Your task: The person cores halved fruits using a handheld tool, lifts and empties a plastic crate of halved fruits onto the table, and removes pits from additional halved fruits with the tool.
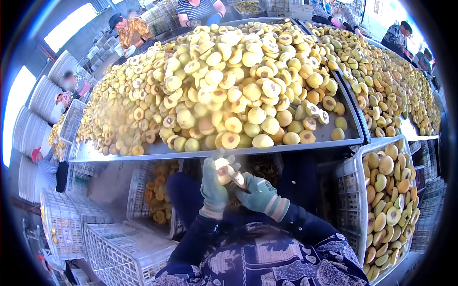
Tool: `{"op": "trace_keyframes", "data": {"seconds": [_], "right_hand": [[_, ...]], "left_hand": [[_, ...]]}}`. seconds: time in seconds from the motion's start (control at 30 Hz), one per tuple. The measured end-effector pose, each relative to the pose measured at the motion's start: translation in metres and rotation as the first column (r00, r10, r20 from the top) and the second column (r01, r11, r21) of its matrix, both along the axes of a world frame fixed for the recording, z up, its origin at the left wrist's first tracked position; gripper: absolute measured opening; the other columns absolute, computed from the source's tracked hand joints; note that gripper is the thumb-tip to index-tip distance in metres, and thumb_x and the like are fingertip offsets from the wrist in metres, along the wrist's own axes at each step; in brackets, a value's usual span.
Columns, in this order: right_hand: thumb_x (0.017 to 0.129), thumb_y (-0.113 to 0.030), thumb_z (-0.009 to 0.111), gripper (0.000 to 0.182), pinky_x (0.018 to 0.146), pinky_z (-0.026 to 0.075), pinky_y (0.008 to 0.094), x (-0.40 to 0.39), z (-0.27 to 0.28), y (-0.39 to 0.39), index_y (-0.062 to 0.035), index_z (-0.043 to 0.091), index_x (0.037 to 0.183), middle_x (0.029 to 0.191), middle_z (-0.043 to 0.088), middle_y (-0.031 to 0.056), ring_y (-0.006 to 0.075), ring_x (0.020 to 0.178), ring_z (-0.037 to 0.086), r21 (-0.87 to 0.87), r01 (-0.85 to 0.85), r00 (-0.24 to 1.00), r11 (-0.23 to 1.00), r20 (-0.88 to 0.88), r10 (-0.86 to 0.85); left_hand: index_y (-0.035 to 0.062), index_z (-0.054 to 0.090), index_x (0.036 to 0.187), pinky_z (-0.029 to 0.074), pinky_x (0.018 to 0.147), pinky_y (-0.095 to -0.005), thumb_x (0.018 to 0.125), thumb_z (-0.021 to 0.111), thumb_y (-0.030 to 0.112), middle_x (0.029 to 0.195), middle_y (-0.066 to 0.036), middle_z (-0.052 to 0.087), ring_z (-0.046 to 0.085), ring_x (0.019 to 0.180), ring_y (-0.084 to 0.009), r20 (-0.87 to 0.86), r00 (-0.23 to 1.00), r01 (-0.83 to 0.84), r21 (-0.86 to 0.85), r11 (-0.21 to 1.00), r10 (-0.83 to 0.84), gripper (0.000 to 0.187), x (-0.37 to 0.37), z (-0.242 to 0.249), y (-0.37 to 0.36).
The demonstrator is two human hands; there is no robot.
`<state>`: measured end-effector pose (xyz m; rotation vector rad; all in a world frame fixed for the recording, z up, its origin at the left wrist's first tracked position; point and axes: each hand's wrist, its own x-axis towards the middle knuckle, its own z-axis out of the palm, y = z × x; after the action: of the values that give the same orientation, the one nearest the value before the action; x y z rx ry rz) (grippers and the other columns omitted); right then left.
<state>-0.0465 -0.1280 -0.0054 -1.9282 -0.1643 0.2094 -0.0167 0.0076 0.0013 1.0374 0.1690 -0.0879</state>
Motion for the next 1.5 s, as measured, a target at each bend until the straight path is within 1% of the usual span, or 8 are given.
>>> {"op": "trace_keyframes", "data": {"seconds": [0.4, 0.5, 0.8, 0.93, 1.13, 1.27, 1.4, 1.5], "right_hand": [[0.089, -0.018, 0.063, 0.035, 0.079, 0.051, 0.0352, -0.017, -0.017, 0.015, -0.0114, 0.057, 0.122, 0.101, 0.067, 0.0141, 0.0296, 0.091, 0.065, 0.065, -0.039, 0.999, 0.997, 0.016, 0.038], [0.086, -0.028, 0.064, 0.041, 0.081, 0.049, 0.0418, -0.015, -0.004, 0.009, -0.0073, 0.056, 0.12, 0.1, 0.065, 0.0214, 0.0383, 0.092, 0.063, 0.15, -0.127, 0.986, 0.98, -0.088, 0.141], [0.086, -0.03, 0.065, 0.044, 0.084, 0.048, 0.0416, -0.003, -0.002, -0.002, -0.009, 0.054, 0.123, 0.103, 0.065, 0.0226, 0.0383, 0.096, 0.062, -0.142, -0.347, 0.928, 0.927, -0.195, 0.318], [0.088, -0.034, 0.065, 0.039, 0.08, 0.049, 0.035, -0.006, 0.003, -0.001, -0.0056, 0.059, 0.115, 0.096, 0.067, 0.0124, 0.0275, 0.089, 0.065, 0.216, -0.289, 0.876, 0.933, -0.333, 0.349], [0.091, -0.028, 0.063, 0.028, 0.064, 0.045, 0.0208, -0.001, 0.018, -0.01, -0.0046, 0.063, 0.108, 0.089, 0.065, 0.0015, 0.0067, 0.074, 0.057, 0.679, -0.106, 0.51, 0.727, -0.59, 0.626], [0.097, -0.023, 0.05, 0.027, 0.038, 0.036, 0.0178, -0.008, -0.019, 0.0, 0.0013, 0.061, 0.104, 0.062, 0.055, -0.0022, 0.006, 0.043, 0.047, 0.95, 0.296, 0.312, 0.099, -0.195, 0.93], [0.1, -0.022, 0.042, 0.031, 0.033, 0.034, 0.0186, -0.019, -0.024, 0.009, 0.0057, 0.057, 0.102, 0.052, 0.048, -0.0062, 0.0035, 0.036, 0.041, 0.932, 0.356, 0.421, -0.07, -0.093, 0.902], [0.099, -0.022, 0.044, 0.031, 0.033, 0.034, 0.0187, -0.017, -0.016, 0.003, 0.0063, 0.057, 0.102, 0.051, 0.047, -0.0045, 0.0048, 0.035, 0.041, 0.942, 0.331, 0.479, -0.063, -0.11, 0.871]], "left_hand": [[-0.0025, 0.05, 0.126, 0.053, 0.084, -0.0442, 0.096, 0.046, 0.041, 0.116, -0.02, 0.058, 0.062, 0.097, -0.0322, 0.119, 0.988, -0.108, 0.064, 0.992, 0.1, 0.053, -0.017, -0.005, -0.007], [-0.0034, 0.051, 0.123, 0.054, 0.082, -0.0429, 0.095, 0.048, 0.04, 0.113, -0.02, 0.059, 0.062, 0.096, -0.0317, 0.079, 0.994, -0.072, 0.023, 0.997, 0.07, 0.052, -0.016, -0.011, 0.0], [-0.0043, 0.055, 0.117, 0.056, 0.075, -0.0403, 0.093, 0.051, 0.042, 0.103, -0.018, 0.062, 0.064, 0.086, -0.0283, -0.075, 0.996, 0.042, 0.053, 0.998, -0.038, 0.052, -0.009, -0.008, 0.012], [-0.0051, 0.056, 0.115, 0.057, 0.073, -0.0388, 0.094, 0.051, 0.045, 0.104, -0.018, 0.062, 0.064, 0.087, -0.0279, -0.056, 0.998, 0.014, 0.062, 0.998, -0.011, 0.054, -0.012, -0.011, 0.012], [0.0009, 0.054, 0.121, 0.057, 0.073, -0.038, 0.094, 0.049, 0.047, 0.105, -0.018, 0.062, 0.065, 0.088, -0.0277, -0.128, 0.989, 0.069, 0.01, 0.998, -0.067, 0.054, -0.012, -0.004, 0.011], [0.0073, 0.051, 0.128, 0.056, 0.075, -0.0374, 0.093, 0.054, 0.041, 0.111, -0.014, 0.06, 0.064, 0.091, -0.0278, -0.101, 0.995, 0.037, 0.086, 0.996, -0.028, 0.049, -0.008, -0.001, 0.002], [0.0052, 0.056, 0.122, 0.055, 0.076, -0.0317, 0.092, 0.06, 0.027, 0.108, -0.013, 0.061, 0.064, 0.092, -0.0226, -0.04, 0.999, -0.023, -0.031, 0.999, 0.021, 0.037, -0.006, -0.004, 0.001], [0.0022, 0.052, 0.128, 0.056, 0.078, -0.0363, 0.092, 0.06, 0.03, 0.11, -0.013, 0.061, 0.064, 0.094, -0.0243, 0.096, 0.95, -0.304, 0.086, 0.949, 0.296, 0.046, 0.011, -0.022, 0.021]]}}
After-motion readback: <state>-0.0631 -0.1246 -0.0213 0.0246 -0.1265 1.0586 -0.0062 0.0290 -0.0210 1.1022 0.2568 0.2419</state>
